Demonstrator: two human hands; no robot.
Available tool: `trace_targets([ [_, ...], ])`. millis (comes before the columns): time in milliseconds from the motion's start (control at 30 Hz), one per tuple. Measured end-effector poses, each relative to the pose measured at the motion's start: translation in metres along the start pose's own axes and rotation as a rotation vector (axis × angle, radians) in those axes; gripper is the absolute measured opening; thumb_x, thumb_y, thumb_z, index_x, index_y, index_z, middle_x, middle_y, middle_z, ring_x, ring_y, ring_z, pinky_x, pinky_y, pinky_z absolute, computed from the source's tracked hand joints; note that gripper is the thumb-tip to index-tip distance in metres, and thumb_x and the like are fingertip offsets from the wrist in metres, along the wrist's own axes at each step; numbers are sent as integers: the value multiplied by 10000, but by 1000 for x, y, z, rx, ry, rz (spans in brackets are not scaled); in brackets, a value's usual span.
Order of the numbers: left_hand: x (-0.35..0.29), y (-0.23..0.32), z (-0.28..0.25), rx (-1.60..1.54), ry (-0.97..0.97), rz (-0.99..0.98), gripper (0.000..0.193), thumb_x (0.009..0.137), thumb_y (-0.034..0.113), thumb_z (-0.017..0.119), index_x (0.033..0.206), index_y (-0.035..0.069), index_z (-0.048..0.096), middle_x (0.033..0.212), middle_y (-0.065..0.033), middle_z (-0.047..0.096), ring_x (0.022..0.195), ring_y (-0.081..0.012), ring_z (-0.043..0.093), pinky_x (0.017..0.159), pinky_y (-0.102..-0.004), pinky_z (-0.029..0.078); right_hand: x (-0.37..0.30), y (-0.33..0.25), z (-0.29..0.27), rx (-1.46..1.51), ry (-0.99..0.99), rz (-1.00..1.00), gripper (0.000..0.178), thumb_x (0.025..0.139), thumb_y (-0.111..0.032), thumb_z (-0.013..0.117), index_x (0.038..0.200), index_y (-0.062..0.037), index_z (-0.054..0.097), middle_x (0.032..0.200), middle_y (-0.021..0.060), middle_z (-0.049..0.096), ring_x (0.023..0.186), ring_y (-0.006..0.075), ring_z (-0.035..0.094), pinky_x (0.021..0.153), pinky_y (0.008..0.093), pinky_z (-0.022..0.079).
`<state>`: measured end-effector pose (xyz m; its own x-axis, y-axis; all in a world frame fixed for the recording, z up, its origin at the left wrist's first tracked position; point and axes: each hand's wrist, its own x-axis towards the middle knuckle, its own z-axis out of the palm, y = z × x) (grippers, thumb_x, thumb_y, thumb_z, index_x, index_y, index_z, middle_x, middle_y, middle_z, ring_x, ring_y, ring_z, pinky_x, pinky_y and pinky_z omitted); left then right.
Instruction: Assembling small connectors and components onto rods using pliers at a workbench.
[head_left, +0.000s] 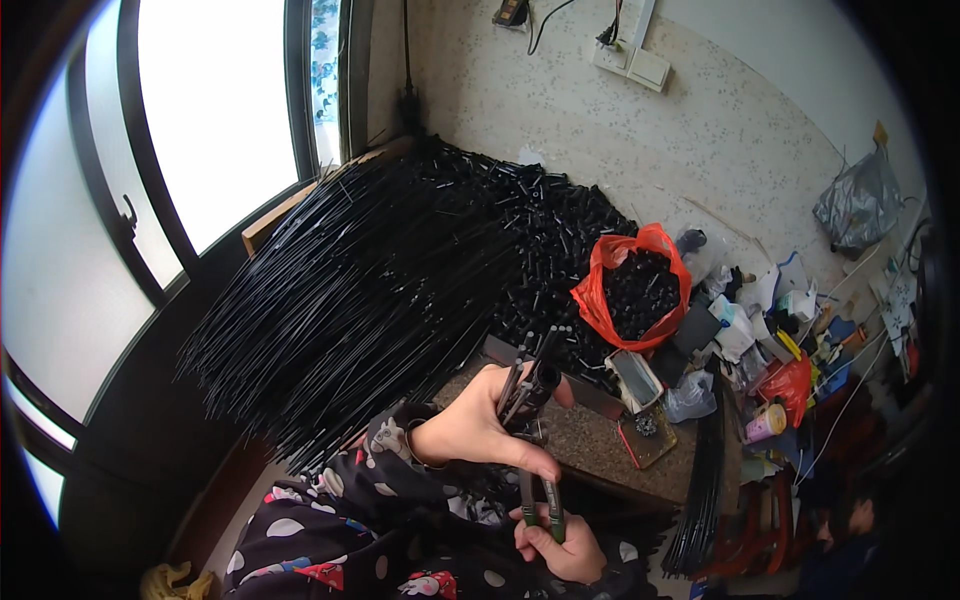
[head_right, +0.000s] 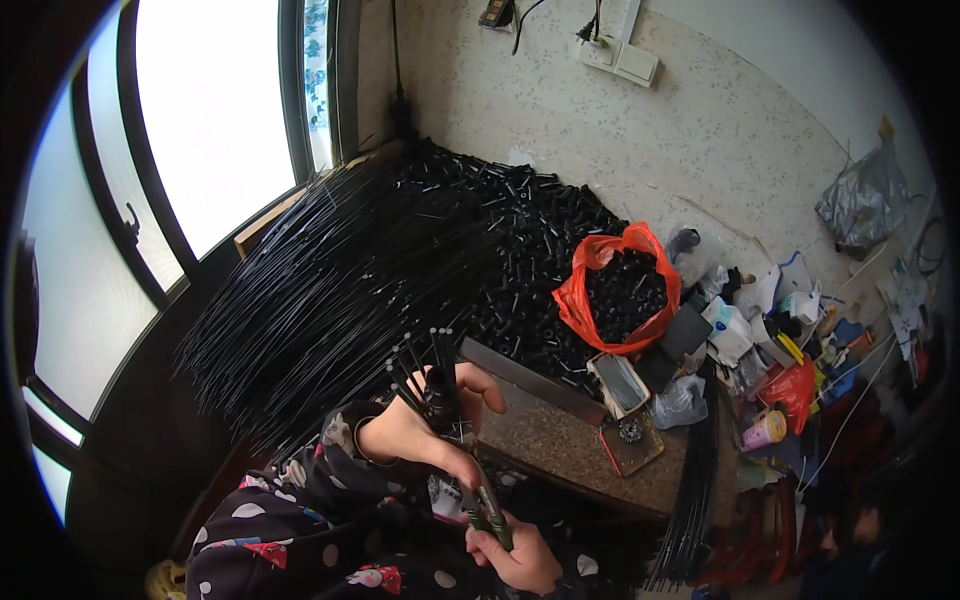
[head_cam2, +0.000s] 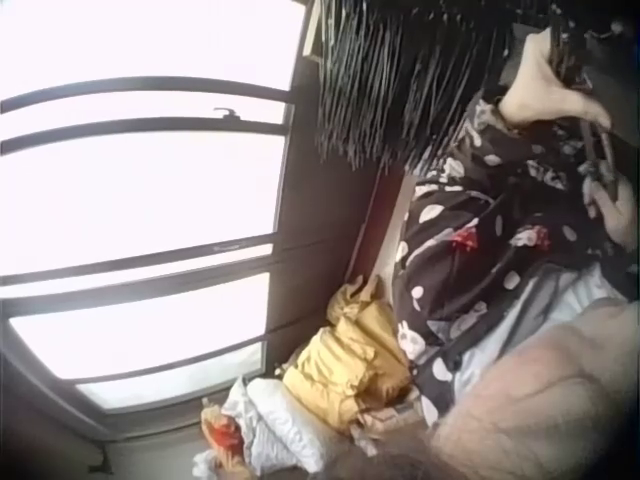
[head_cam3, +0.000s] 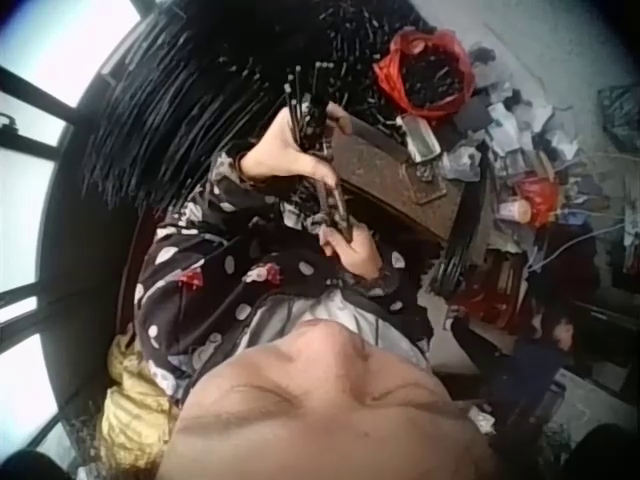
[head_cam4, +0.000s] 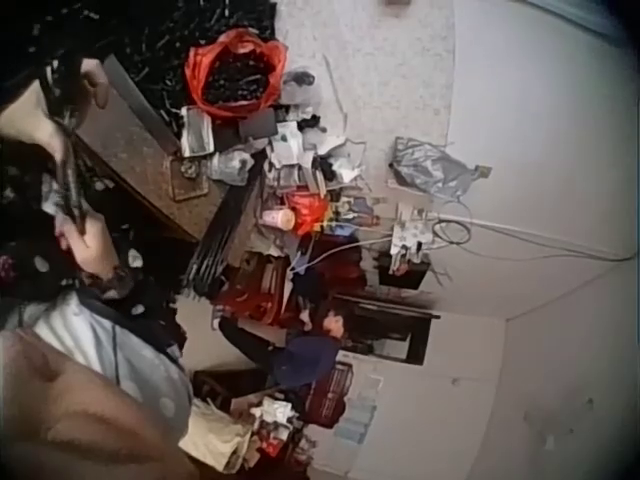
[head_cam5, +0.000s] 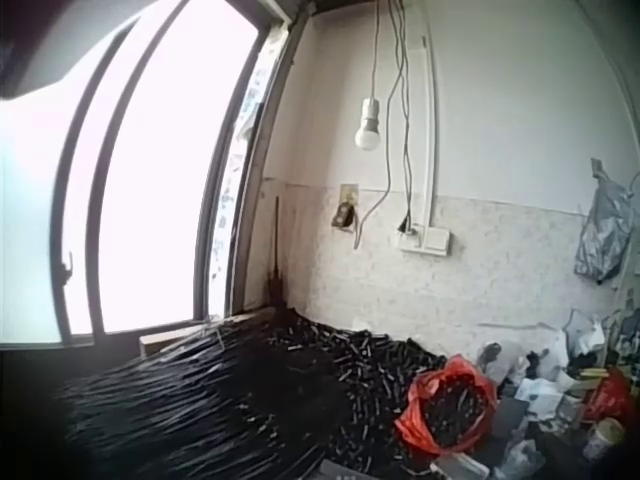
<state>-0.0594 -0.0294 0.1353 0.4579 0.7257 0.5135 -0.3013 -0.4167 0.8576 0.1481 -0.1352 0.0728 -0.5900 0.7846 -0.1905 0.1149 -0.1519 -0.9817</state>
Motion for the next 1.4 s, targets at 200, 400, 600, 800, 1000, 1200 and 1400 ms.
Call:
trace_targets([
  [200, -2, -2, 1, 147, 2, 65, 385, 616, 149, 817, 869, 11, 561, 626, 48, 517, 570, -12, 438, 498, -184, 371, 0, -32, -21, 263, -147, 77, 519, 921, -71, 413, 1373, 2, 170, 872, 121, 580, 722, 180, 574, 728, 292, 455],
  [400, -5, -8, 12, 144, 64, 50, 309, 645, 86, 777, 851, 18, 557, 660, 43, 534, 597, -8, 463, 530, -175, 375, 4, 8, 7, 242, 19, 83, 249, 882, -94, 527, 1095, 30, 491, 645, 58, 531, 542, 108, 493, 531, 222, 420],
  [600, -12, -8, 18, 4, 200, -19, 377, 621, 67, 767, 927, 1, 558, 764, 8, 556, 656, -36, 496, 572, -172, 382, 17, -4, 16, -505, 634, -277, 125, 824, -95, 605, 918, -19, 574, 574, 3, 551, 497, 87, 522, 482, 211, 413],
  [800, -21, -27, 25, 39, 289, 50, 354, 652, 86, 747, 945, 7, 564, 825, -18, 573, 695, -52, 530, 636, -174, 423, 3, -20, 30, -551, 587, -78, 248, 826, -192, 613, 989, -9, 575, 690, 214, 581, 646, 374, 596, 523, 361, 451],
  [1000, -18, -23, 10, -95, 276, 38, 391, 719, 125, 736, 1021, 19, 511, 878, -26, 549, 778, -83, 507, 691, -232, 409, -10, -15, -4, -6, 415, -182, 366, 791, 20, 560, 1129, -29, 428, 827, 113, 566, 554, 105, 496, 518, 232, 419],
  [1200, -28, -31, -11, -210, 33, 61, 203, 798, 80, 649, 914, 18, 494, 796, -13, 528, 713, -85, 519, 641, -225, 424, -20, -41, -26, 378, 412, -285, 366, 658, -14, 643, 1007, -19, 533, 1037, 97, 517, 982, 215, 464, 769, 346, 433],
  [1400, -32, -34, -7, -262, 19, -66, 303, 784, 202, 681, 885, 15, 465, 740, -22, 519, 635, -93, 529, 573, -222, 438, -22, -75, -31, -1621, 587, -598, 186, 551, -161, 699, 693, -98, 598, 1021, 6, 517, 1068, 316, 410, 919, 499, 268],
])
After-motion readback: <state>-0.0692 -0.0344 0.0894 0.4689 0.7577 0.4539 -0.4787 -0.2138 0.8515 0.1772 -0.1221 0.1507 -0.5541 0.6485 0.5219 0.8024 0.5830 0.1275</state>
